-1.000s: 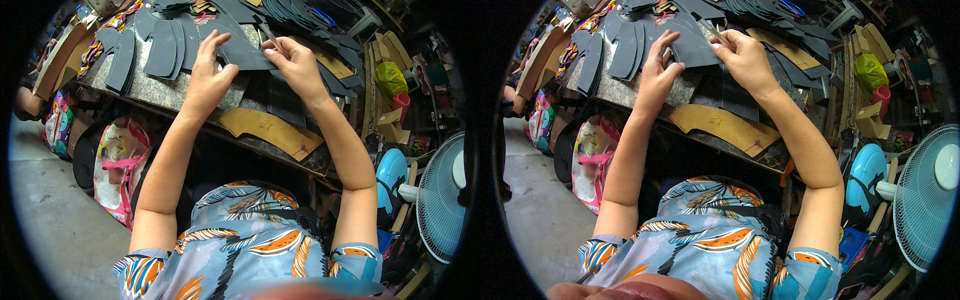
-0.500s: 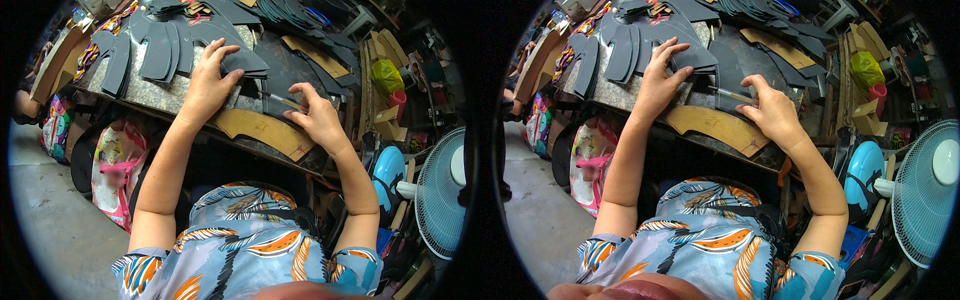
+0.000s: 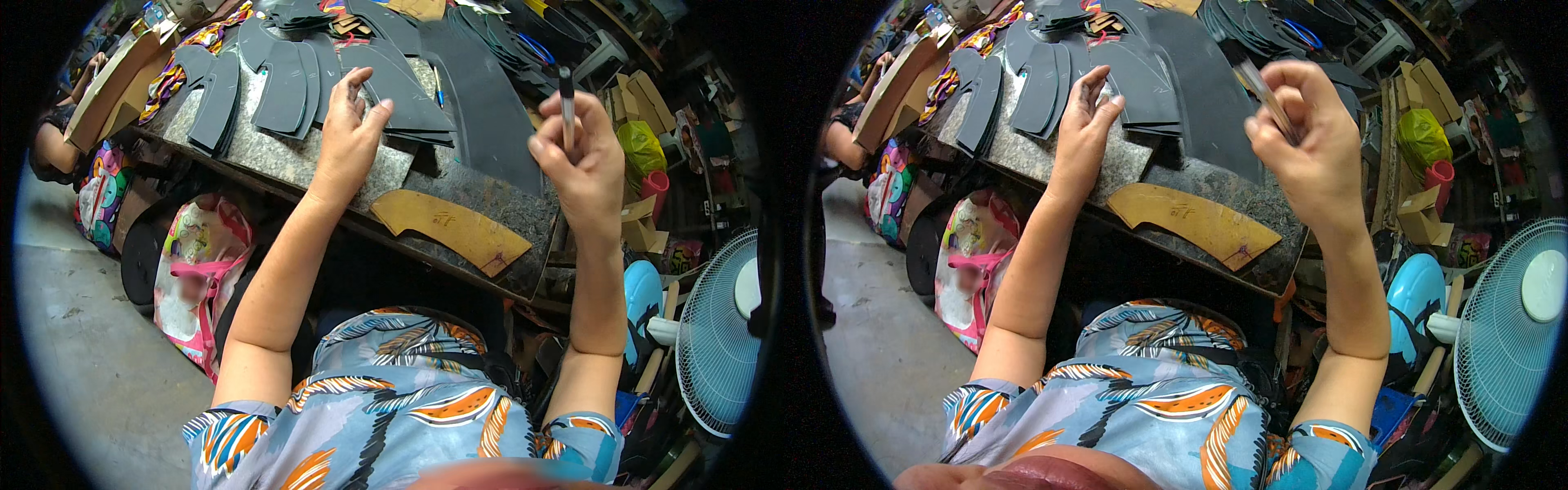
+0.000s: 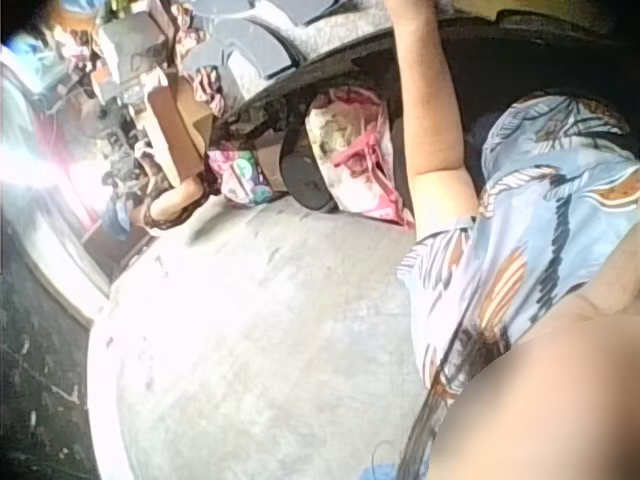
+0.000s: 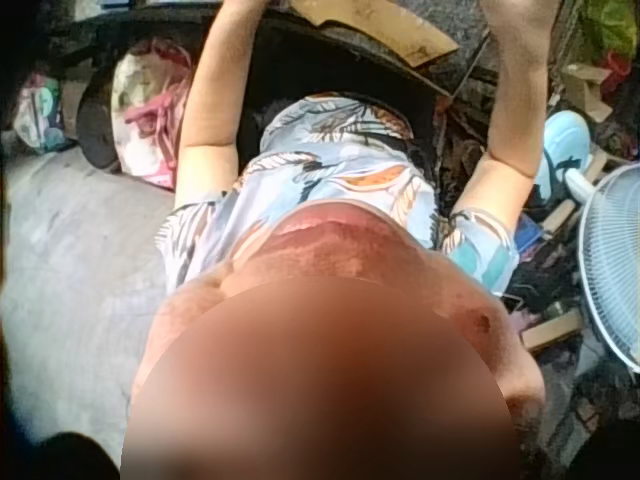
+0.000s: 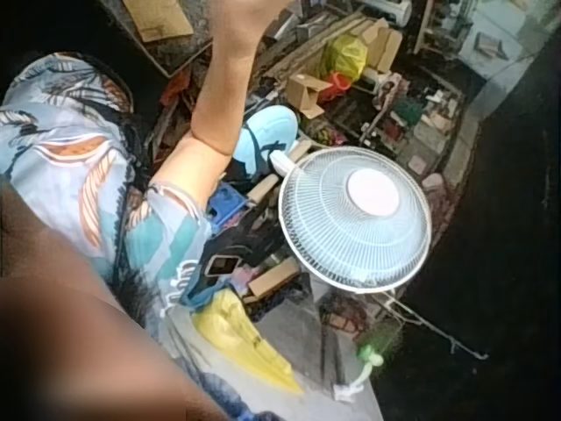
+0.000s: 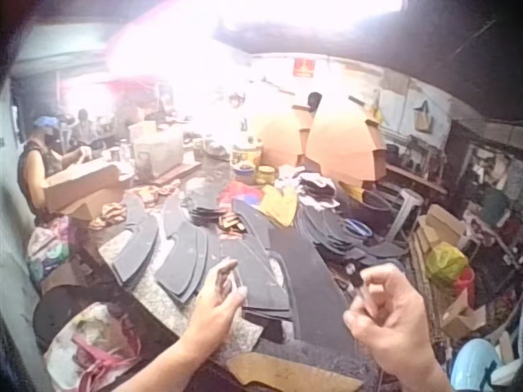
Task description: The person places a cardboard template on a dark sheet of material and uses a pen to trace its outline. They then remove the template and set the marked material aside, repeating the process with additional pieces.
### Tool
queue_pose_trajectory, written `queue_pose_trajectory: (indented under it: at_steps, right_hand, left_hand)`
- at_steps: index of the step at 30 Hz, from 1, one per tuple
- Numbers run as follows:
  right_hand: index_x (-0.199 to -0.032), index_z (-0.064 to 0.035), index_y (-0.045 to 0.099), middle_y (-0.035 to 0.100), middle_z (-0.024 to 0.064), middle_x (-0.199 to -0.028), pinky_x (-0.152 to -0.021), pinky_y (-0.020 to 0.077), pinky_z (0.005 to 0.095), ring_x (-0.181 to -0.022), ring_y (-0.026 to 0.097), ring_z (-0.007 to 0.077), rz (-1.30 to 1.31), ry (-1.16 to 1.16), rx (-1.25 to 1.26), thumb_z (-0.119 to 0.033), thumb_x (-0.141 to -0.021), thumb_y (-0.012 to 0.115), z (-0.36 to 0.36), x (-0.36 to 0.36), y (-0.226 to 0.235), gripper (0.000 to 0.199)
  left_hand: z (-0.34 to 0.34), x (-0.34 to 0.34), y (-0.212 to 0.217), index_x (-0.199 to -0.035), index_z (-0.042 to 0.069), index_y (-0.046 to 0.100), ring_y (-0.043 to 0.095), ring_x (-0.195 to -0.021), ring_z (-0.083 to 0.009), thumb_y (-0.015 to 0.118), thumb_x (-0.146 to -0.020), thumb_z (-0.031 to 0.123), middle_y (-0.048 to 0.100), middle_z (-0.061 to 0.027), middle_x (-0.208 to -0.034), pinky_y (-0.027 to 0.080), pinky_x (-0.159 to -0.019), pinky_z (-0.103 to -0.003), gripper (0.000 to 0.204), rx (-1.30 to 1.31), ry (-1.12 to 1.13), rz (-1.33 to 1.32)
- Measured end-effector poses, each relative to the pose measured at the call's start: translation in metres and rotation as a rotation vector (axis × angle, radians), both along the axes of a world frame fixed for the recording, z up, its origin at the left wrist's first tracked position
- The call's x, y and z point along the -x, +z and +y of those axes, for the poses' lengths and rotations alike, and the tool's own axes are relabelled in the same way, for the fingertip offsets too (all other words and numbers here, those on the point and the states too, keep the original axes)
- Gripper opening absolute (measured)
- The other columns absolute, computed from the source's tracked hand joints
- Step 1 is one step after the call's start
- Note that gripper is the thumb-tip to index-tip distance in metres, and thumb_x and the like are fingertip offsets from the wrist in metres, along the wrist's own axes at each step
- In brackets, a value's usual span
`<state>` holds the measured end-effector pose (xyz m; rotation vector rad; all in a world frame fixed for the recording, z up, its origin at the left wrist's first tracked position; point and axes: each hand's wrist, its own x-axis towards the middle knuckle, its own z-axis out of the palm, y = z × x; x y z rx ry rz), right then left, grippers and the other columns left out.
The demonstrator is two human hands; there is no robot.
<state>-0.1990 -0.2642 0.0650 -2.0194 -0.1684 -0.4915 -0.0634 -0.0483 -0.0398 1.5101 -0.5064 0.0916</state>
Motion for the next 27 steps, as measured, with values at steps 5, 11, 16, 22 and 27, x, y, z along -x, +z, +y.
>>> queue_pose_trajectory:
  at_steps: [5, 11, 16, 22, 27]
  right_hand:
    - [-0.115, -0.0008, 0.055, 0.052, -0.0021, -0.07, -0.056, 0.0378, 0.0224, -0.063, 0.048, 0.0053, -0.012, 0.183, -0.08, -0.004, -0.085, 0.066, 0.021, -0.069, -0.025, 0.032]
    - [-0.106, 0.0015, 0.068, 0.07, 0.0063, -0.09, -0.074, 0.0502, 0.0273, -0.08, 0.062, 0.0105, 0.228, -0.023, 0.268, -0.019, -0.09, 0.068, 0.019, -0.115, -0.062, 0.026]
    - [-0.118, -0.0007, 0.066, 0.072, 0.0141, -0.095, -0.077, 0.0525, 0.033, -0.084, 0.068, 0.0205, 0.071, -0.076, 0.249, -0.024, -0.09, 0.07, 0.037, -0.122, -0.079, 0.037]
    - [-0.124, 0.0008, 0.062, 0.071, 0.0123, -0.106, -0.083, 0.0519, 0.0307, -0.095, 0.066, 0.0167, 0.088, 0.053, 0.018, -0.024, -0.093, 0.068, 0.039, -0.119, -0.081, 0.04]
    - [-0.118, -0.0034, 0.068, 0.072, 0.0086, -0.099, -0.079, 0.0518, 0.0304, -0.089, 0.065, 0.0141, 0.173, -0.015, 0.331, -0.028, -0.093, 0.067, -0.03, -0.081, -0.057, 0.034]
  left_hand:
    - [0.001, -0.002, 0.003, -0.144, -0.008, 0.033, 0.035, -0.141, -0.0262, 0.051, -0.103, 0.02, 0.039, -0.0229, -0.147, 0.028, -0.117, -0.035, 0.053, 0.18, -0.033, 0.16]
    - [-0.006, 0.006, 0.011, -0.151, -0.009, 0.018, 0.03, -0.145, -0.0284, 0.052, -0.103, 0.018, 0.027, -0.0268, -0.155, 0.024, -0.119, -0.036, 0.065, 0.233, -0.013, 0.171]
    - [-0.008, 0.0, 0.007, -0.152, -0.008, 0.017, 0.024, -0.148, -0.0301, 0.056, -0.101, 0.02, 0.025, -0.0267, -0.157, 0.021, -0.12, -0.037, 0.07, 0.069, -0.077, 0.059]
    - [-0.007, 0.0, 0.006, -0.152, -0.007, 0.02, 0.024, -0.148, -0.0302, 0.061, -0.098, 0.021, 0.023, -0.0255, -0.158, 0.02, -0.12, -0.037, 0.072, -0.026, -0.072, 0.011]
    - [-0.008, 0.001, 0.002, -0.148, -0.008, 0.028, 0.032, -0.144, -0.0348, 0.068, -0.093, 0.026, 0.032, -0.0308, -0.152, 0.024, -0.118, -0.039, 0.076, -0.082, -0.012, -0.085]
